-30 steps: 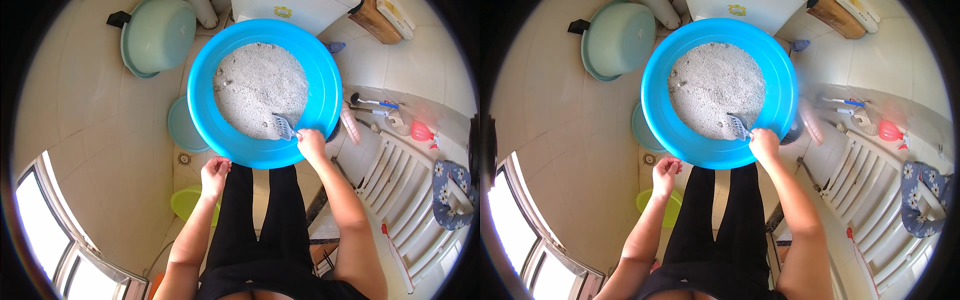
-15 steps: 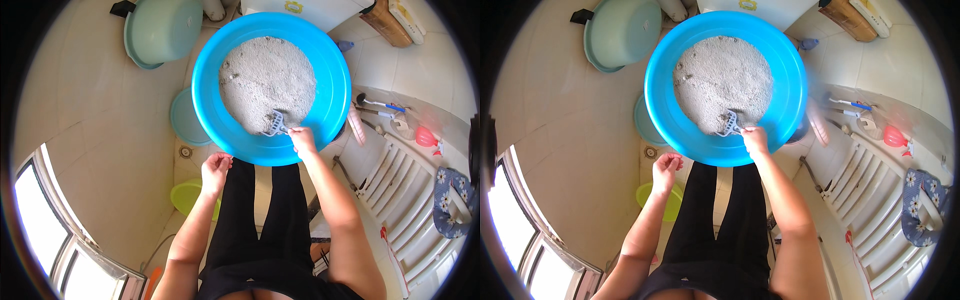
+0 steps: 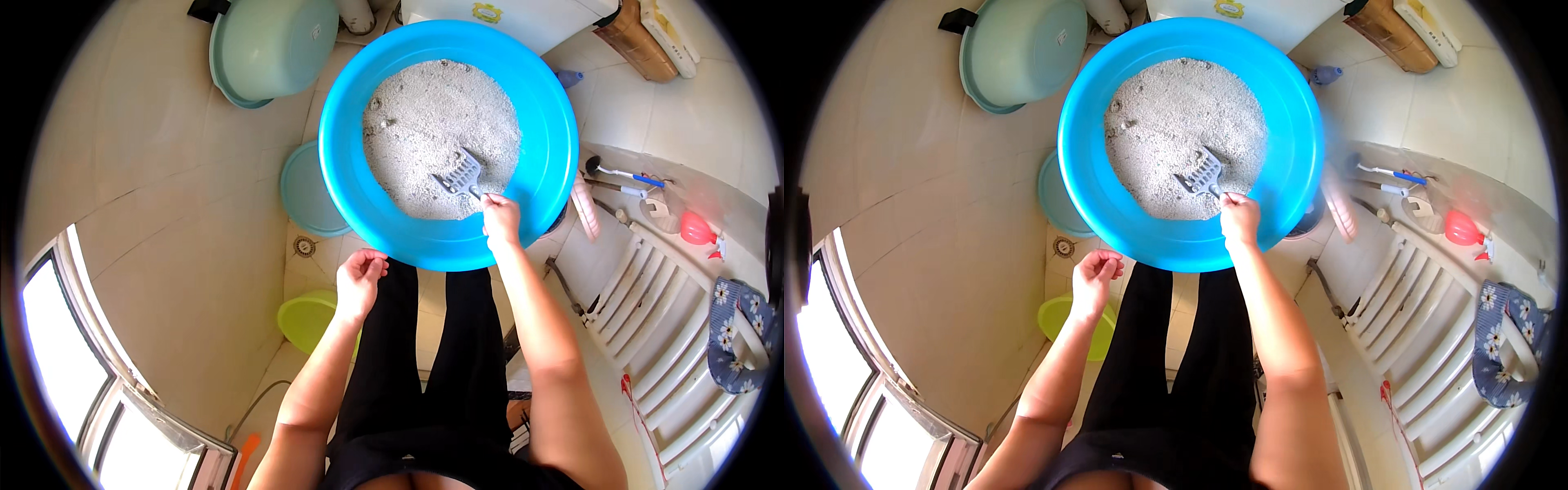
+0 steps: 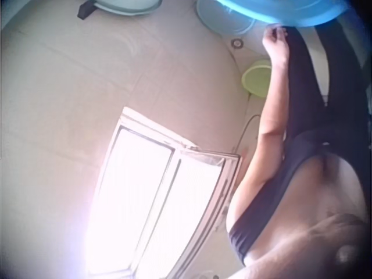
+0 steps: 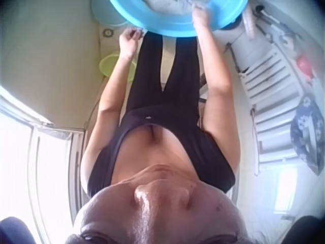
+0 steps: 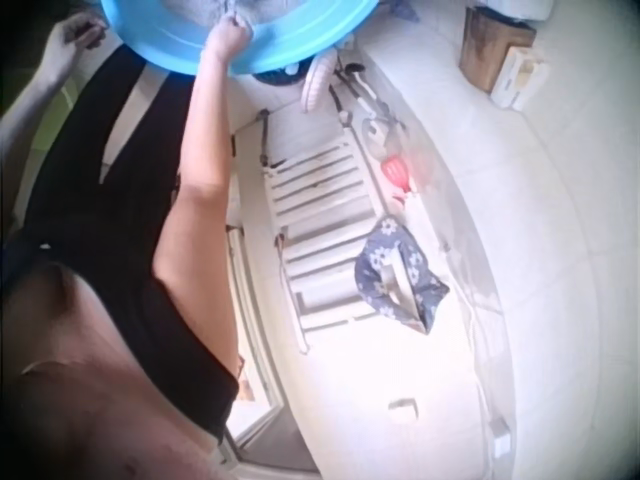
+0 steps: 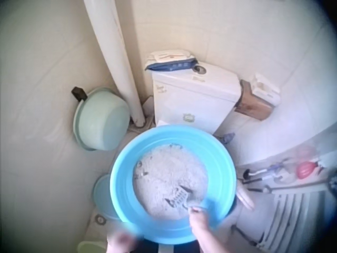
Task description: The person uses a plastic scoop to remove clumps from a blue cat litter box and place them in a trash can, then carries the box through the house and mops a tiled floor with a flat mop.
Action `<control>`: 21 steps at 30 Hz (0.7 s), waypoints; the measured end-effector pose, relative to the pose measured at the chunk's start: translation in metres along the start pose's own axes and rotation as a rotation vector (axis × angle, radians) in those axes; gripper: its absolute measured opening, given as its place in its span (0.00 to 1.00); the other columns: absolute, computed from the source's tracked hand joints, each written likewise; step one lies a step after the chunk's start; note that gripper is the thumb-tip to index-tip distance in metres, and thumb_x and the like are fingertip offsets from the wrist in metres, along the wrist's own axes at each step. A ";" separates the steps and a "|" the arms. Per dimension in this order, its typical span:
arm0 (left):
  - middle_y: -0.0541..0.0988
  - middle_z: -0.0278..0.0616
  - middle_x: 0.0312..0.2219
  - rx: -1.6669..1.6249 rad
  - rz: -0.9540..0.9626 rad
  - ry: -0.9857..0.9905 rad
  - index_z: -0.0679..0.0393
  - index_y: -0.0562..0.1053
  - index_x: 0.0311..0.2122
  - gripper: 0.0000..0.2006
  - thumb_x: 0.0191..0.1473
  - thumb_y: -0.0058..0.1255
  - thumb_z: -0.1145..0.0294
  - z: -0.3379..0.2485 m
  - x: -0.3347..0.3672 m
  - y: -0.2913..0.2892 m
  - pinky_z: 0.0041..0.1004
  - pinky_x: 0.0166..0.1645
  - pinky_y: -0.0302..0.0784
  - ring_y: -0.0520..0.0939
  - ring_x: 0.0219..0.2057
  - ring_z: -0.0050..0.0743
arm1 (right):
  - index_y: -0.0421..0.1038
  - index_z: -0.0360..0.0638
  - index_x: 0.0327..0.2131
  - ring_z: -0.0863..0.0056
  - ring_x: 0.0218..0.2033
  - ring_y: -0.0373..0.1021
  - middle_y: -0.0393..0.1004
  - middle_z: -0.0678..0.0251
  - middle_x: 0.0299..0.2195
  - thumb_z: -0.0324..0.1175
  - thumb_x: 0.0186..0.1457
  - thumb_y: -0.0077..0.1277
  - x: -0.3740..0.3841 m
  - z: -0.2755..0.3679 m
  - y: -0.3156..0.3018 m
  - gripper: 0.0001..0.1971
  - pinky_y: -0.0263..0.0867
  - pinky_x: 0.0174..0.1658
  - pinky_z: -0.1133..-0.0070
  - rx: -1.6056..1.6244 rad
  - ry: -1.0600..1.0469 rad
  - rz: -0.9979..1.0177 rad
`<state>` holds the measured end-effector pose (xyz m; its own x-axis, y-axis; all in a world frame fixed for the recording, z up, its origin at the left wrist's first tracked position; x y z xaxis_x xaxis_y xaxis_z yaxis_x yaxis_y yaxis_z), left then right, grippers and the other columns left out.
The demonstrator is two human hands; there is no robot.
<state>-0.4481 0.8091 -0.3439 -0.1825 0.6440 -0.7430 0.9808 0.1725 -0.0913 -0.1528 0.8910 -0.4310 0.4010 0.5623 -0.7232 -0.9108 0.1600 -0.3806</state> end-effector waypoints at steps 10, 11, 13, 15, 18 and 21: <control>0.75 0.38 0.24 -0.010 -0.012 -0.013 0.66 0.72 0.32 0.05 0.53 0.43 0.78 0.003 -0.002 0.003 0.19 0.34 0.71 0.74 0.26 0.18 | 0.75 0.37 0.29 0.79 0.15 0.61 0.69 0.64 0.14 0.30 0.48 0.53 0.025 0.042 0.069 0.07 0.58 0.23 0.78 -0.086 -0.279 0.068; 0.75 0.38 0.24 -0.007 -0.015 -0.016 0.66 0.72 0.32 0.05 0.53 0.43 0.78 0.005 -0.002 0.000 0.19 0.34 0.71 0.74 0.26 0.18 | 0.75 0.37 0.30 0.81 0.16 0.62 0.69 0.65 0.14 0.30 0.48 0.53 0.025 0.044 0.075 0.07 0.58 0.23 0.79 -0.108 -0.298 0.081; 0.75 0.37 0.24 -0.027 -0.003 0.005 0.66 0.72 0.32 0.05 0.53 0.44 0.77 0.008 -0.001 -0.004 0.20 0.34 0.72 0.74 0.26 0.19 | 0.75 0.38 0.30 0.83 0.17 0.63 0.70 0.66 0.15 0.29 0.48 0.53 0.024 0.042 0.082 0.07 0.58 0.23 0.80 -0.134 -0.309 0.106; 0.75 0.37 0.24 -0.026 -0.011 0.004 0.66 0.72 0.32 0.05 0.53 0.44 0.78 0.007 0.002 -0.004 0.20 0.34 0.72 0.74 0.26 0.19 | 0.76 0.37 0.30 0.83 0.17 0.63 0.70 0.67 0.14 0.29 0.48 0.53 0.029 0.022 0.077 0.06 0.57 0.22 0.80 -0.018 -0.222 0.077; 0.75 0.37 0.24 -0.017 -0.014 -0.011 0.66 0.72 0.32 0.05 0.53 0.44 0.78 0.014 0.001 -0.003 0.20 0.34 0.71 0.74 0.25 0.18 | 0.75 0.37 0.28 0.83 0.16 0.61 0.68 0.67 0.14 0.29 0.48 0.53 0.032 0.026 0.092 0.06 0.56 0.21 0.78 0.038 -0.206 0.094; 0.75 0.36 0.24 -0.012 -0.016 -0.009 0.66 0.72 0.32 0.05 0.53 0.44 0.78 0.015 0.004 -0.001 0.19 0.35 0.71 0.74 0.25 0.18 | 0.75 0.37 0.27 0.77 0.15 0.63 0.68 0.63 0.13 0.30 0.48 0.52 0.026 0.059 0.117 0.06 0.56 0.21 0.76 -0.051 -0.294 0.067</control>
<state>-0.4489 0.7999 -0.3568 -0.1976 0.6344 -0.7473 0.9768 0.1915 -0.0957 -0.2545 0.9720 -0.4604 0.2877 0.7820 -0.5529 -0.9253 0.0780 -0.3711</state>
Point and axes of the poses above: each hand's wrist, its own x-axis towards the middle knuckle, its own y-axis out of the palm, z = x × y, the point moved 9 cm from there along x, towards the middle knuckle
